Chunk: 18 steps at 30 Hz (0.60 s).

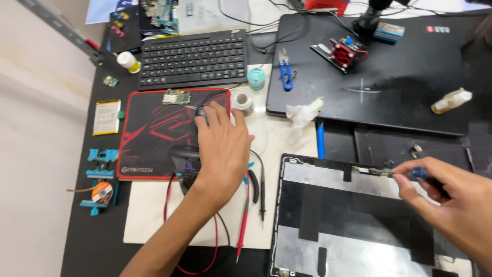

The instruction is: The person uses a screwdriver to manipulate small electronic components on a disassembled laptop chassis. They repeatedly pick up small parts, place them into the device, and use the tool to adjust or secure them. A multimeter is also visible on the desk, and the person briefly interacts with it.

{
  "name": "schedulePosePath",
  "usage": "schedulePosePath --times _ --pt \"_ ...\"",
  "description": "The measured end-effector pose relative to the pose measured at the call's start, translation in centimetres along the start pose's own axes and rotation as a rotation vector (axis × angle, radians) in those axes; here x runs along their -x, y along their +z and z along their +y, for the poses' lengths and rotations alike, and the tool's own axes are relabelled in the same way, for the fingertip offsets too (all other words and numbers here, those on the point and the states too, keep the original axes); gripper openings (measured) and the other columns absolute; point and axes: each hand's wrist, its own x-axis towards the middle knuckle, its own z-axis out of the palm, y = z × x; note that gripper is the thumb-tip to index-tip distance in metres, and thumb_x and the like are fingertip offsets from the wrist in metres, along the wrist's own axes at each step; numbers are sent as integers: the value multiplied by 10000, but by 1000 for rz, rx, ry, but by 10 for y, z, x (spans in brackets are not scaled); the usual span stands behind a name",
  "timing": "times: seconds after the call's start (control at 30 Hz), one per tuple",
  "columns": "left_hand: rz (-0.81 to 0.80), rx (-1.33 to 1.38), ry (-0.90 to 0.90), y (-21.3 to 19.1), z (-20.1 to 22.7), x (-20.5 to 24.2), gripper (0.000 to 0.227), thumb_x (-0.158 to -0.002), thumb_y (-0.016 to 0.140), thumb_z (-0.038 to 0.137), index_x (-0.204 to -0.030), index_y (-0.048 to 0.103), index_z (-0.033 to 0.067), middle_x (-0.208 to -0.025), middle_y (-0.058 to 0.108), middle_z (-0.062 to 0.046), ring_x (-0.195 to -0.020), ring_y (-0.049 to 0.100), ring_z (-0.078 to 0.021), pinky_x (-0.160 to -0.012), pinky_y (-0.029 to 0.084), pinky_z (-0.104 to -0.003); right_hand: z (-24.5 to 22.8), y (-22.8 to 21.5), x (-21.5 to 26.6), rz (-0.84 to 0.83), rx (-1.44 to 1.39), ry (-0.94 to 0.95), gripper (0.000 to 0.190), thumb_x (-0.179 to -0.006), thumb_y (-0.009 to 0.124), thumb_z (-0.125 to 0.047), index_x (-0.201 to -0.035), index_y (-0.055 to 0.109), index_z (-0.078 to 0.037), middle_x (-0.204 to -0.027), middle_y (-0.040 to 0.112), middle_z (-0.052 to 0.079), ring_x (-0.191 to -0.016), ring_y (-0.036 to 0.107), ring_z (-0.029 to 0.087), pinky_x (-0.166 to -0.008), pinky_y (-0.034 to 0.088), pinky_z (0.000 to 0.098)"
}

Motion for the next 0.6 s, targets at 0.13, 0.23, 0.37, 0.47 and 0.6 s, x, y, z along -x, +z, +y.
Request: schedulePosePath --times 0.13,0.23,0.37,0.47,0.6 --pt "86 -298 -15 25 -23 1 669 -818 629 502 -1302 609 42 -1324 612 -304 -1189 558 -412 -953 412 -526 -21 9 -5 -34 83 8 215 -888 829 -246 -1052 794 -112 -685 560 86 -559 466 142 -484 418 289" --pt "-56 -226 27 22 -25 -5 690 -862 626 506 -1364 580 35 -1321 603 -327 -1225 548 -454 -966 419 -604 -37 8 -11 -92 74 -8 258 -869 827 -277 -1076 782 -130 -750 634 48 -595 523 147 -511 482 287" --pt "-297 -164 38 15 -28 -15 669 -941 616 496 -1390 538 6 -1150 680 -250 -1182 568 -400 -952 422 -591 -53 4 -15 -219 46 92 263 -870 798 -294 -1084 768 -146 -868 730 -4 -681 641 142 -608 556 290" --pt "-311 -128 50 13 -31 -24 673 -964 609 500 -1402 526 -5 -1115 702 -222 -1129 605 -375 -959 421 -585 -45 8 -14 -252 6 104 262 -862 789 -300 -1075 769 -149 -893 754 -15 -715 669 145 -630 574 292" --pt "-308 -31 31 1 -28 -26 659 -950 628 493 -1385 526 8 -1097 708 -203 -1115 617 -359 -1002 395 -548 -52 4 -14 -266 -7 108 261 -853 779 -300 -1070 772 -156 -870 754 -19 -705 665 151 -625 570 303"
